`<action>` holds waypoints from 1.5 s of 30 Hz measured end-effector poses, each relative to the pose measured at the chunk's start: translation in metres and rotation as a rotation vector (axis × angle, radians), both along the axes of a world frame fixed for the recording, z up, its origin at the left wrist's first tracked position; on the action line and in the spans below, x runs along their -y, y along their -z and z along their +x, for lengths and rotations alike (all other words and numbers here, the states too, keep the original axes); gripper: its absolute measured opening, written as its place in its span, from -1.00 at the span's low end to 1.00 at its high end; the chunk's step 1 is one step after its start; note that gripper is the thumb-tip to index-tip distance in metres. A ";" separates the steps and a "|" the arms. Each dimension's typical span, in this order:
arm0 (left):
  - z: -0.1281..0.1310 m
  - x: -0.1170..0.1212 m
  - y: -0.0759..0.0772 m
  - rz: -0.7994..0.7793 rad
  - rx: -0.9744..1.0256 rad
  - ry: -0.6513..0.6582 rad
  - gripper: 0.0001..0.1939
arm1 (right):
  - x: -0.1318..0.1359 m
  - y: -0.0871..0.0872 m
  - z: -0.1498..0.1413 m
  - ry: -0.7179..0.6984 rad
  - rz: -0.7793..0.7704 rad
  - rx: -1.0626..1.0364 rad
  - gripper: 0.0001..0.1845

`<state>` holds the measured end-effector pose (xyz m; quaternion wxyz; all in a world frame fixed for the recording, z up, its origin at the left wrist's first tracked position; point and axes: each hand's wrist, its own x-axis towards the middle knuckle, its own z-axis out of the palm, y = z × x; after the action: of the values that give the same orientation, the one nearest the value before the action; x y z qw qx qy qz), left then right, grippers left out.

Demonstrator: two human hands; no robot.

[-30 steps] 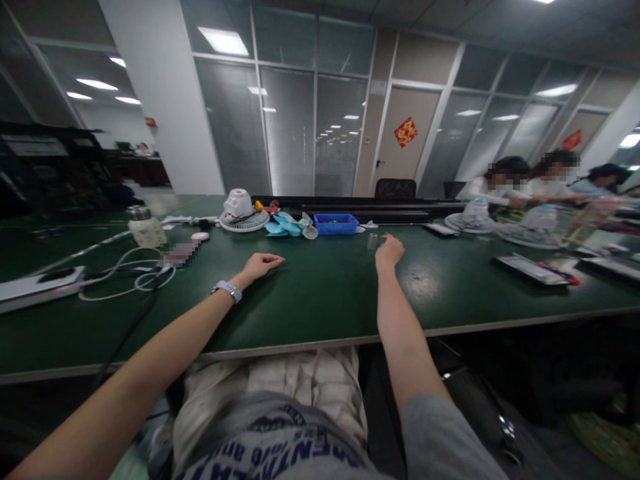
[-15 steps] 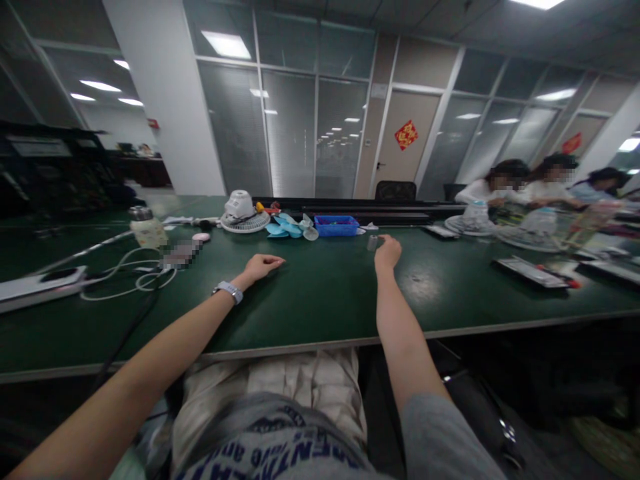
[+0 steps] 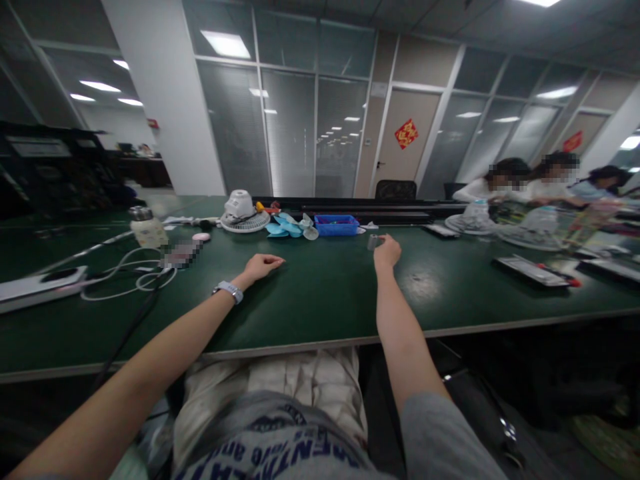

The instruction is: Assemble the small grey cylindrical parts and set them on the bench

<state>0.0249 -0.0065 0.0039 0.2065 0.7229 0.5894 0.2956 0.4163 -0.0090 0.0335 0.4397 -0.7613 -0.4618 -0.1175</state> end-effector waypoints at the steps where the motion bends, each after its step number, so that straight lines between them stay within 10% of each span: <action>1: 0.000 0.000 0.000 0.001 -0.002 -0.001 -0.70 | -0.001 0.001 0.000 -0.004 0.012 -0.029 -0.54; 18: 0.002 0.003 -0.002 0.004 -0.016 -0.009 -0.71 | -0.014 0.010 0.017 -0.002 0.260 -0.212 -0.64; 33: 0.001 -0.003 0.002 0.008 -0.002 -0.017 -0.73 | -0.011 0.015 0.015 0.119 0.209 -0.344 -0.66; 39: 0.001 -0.002 0.002 0.014 0.028 -0.019 -0.74 | -0.013 0.026 0.013 0.042 0.005 -0.407 -0.35; 45: 0.003 -0.002 0.002 0.048 0.080 -0.049 -0.72 | -0.007 0.019 0.004 0.101 -0.051 -0.372 -0.53</action>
<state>0.0275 -0.0045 0.0015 0.2054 0.7004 0.5910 0.3435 0.4205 -0.0016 0.0143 0.4914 -0.8031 -0.3366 0.0149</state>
